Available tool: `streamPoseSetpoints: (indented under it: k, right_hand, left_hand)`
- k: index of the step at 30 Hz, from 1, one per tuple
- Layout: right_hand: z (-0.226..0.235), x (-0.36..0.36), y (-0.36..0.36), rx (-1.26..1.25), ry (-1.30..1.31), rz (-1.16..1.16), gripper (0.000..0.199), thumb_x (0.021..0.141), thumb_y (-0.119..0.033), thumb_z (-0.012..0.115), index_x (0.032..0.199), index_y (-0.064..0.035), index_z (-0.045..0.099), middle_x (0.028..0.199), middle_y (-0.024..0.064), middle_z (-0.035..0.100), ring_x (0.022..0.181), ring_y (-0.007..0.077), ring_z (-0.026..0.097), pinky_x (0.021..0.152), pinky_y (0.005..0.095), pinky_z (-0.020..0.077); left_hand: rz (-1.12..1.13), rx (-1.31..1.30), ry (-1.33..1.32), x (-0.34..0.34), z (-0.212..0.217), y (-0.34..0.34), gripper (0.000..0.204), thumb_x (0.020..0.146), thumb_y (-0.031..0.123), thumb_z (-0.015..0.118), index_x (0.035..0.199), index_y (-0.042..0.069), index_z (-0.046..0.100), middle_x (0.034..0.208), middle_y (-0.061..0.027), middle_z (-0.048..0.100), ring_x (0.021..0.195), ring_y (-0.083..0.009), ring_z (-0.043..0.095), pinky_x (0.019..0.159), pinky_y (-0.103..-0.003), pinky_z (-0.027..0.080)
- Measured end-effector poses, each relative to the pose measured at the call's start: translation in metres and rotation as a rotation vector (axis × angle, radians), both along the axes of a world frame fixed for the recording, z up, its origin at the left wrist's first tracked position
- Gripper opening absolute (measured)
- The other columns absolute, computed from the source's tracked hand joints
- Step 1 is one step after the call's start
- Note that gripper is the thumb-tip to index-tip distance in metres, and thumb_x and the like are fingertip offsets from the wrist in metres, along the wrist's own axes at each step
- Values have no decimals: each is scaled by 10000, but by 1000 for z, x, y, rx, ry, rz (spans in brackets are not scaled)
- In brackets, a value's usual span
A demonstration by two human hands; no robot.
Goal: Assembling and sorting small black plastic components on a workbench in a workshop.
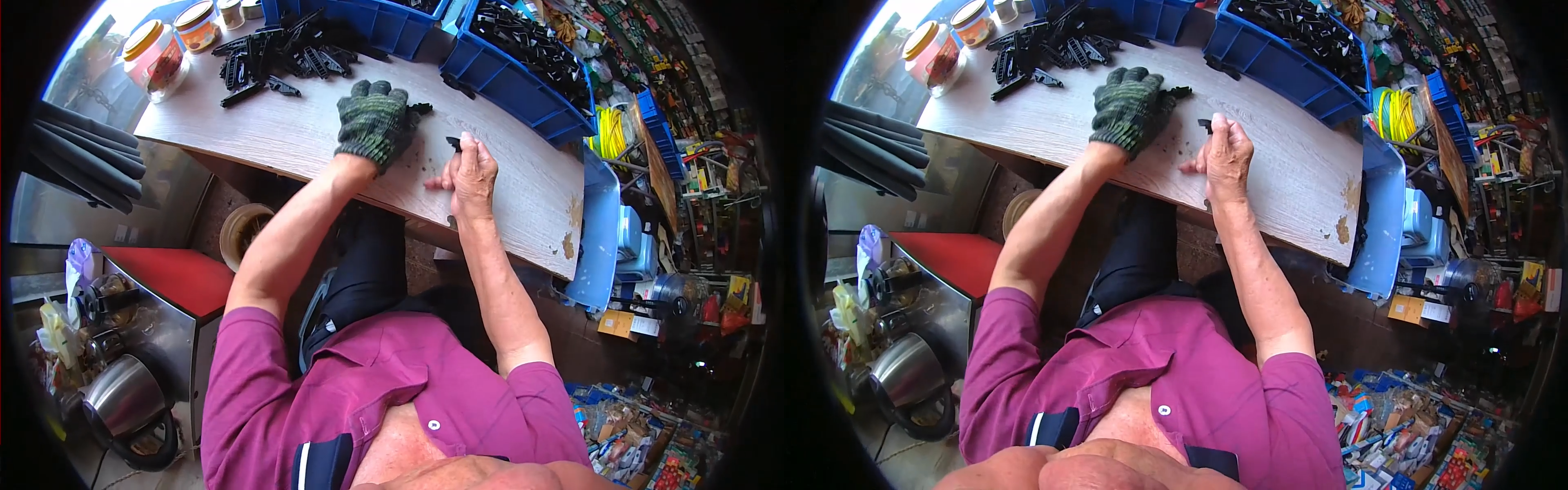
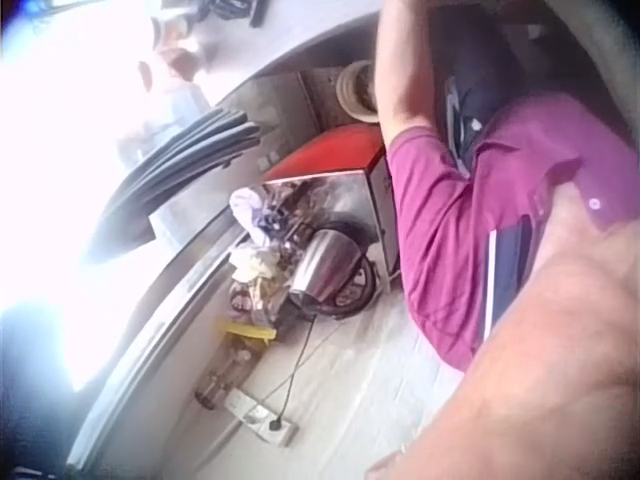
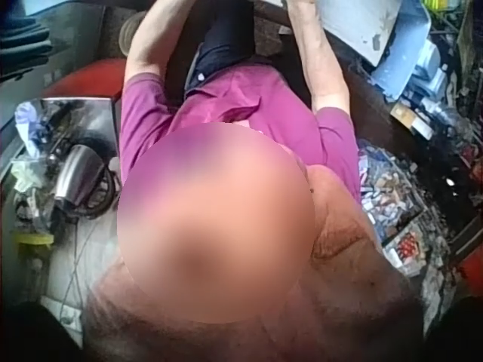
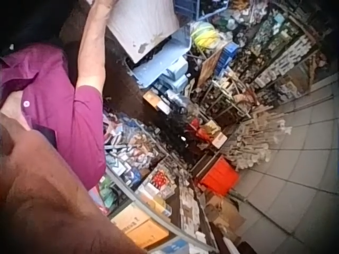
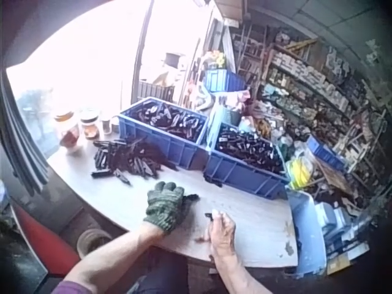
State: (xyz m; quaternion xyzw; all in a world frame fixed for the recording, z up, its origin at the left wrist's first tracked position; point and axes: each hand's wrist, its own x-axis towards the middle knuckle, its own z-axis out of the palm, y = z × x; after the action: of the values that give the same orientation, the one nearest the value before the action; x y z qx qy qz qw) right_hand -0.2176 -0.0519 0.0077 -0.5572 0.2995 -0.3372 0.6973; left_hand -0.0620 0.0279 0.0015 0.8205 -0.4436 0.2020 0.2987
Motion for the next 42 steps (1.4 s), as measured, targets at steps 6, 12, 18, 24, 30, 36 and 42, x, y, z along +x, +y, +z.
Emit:
streamPoseSetpoints:
  k: [6,12,18,24,30,36,42]
  right_hand:
    - [-2,1,-4,123,-123,-122,318,1002,-344,578,812,-112,472,482,-22,338,387,107,372,387,387,533]
    - [-10,-4,-8,46,-113,-232,359,996,-311,602,721,-122,472,528,-20,398,397,102,366,376,278,362]
    - [-12,-3,-1,-54,-51,-211,327,997,-355,592,781,-114,548,524,-24,423,411,111,435,394,277,365]
    - [-28,-6,-15,-230,-32,-313,285,1002,-237,577,757,-92,565,674,-60,480,599,58,429,536,245,375]
    - [-39,-14,-29,-187,-18,-187,207,1016,-242,557,863,-108,596,766,-29,575,683,82,546,625,259,489]
    - [-1,-13,-1,57,-73,-111,287,1001,-269,553,792,-74,527,521,7,425,428,114,429,517,427,608]
    - [-2,-11,2,75,-41,-91,300,975,-334,578,814,-96,493,517,21,399,449,139,446,600,490,624]
  left_hand:
    - [-326,45,83,-7,-11,7,153,870,251,656,936,113,664,904,-142,678,874,-364,639,722,-513,497]
    - [-649,-124,531,-36,-6,17,220,970,169,615,1155,53,637,992,-170,703,886,-349,697,761,-400,546]
    - [-577,-205,638,-42,-10,16,261,973,252,584,1140,58,631,1018,-191,694,937,-401,666,802,-478,532]
    - [-483,-254,835,-80,-4,-9,379,965,214,588,1311,64,547,1036,-219,693,926,-380,689,825,-453,530]
    - [-465,-201,811,-81,-2,-2,405,975,281,586,1313,62,546,1094,-228,677,971,-422,658,843,-498,513]
    - [-179,-380,200,-11,0,51,252,951,275,596,1118,98,663,1074,-164,673,922,-336,646,830,-455,521]
    - [526,110,-169,128,-8,145,178,877,229,603,1002,145,698,929,-121,687,925,-354,637,792,-507,523]
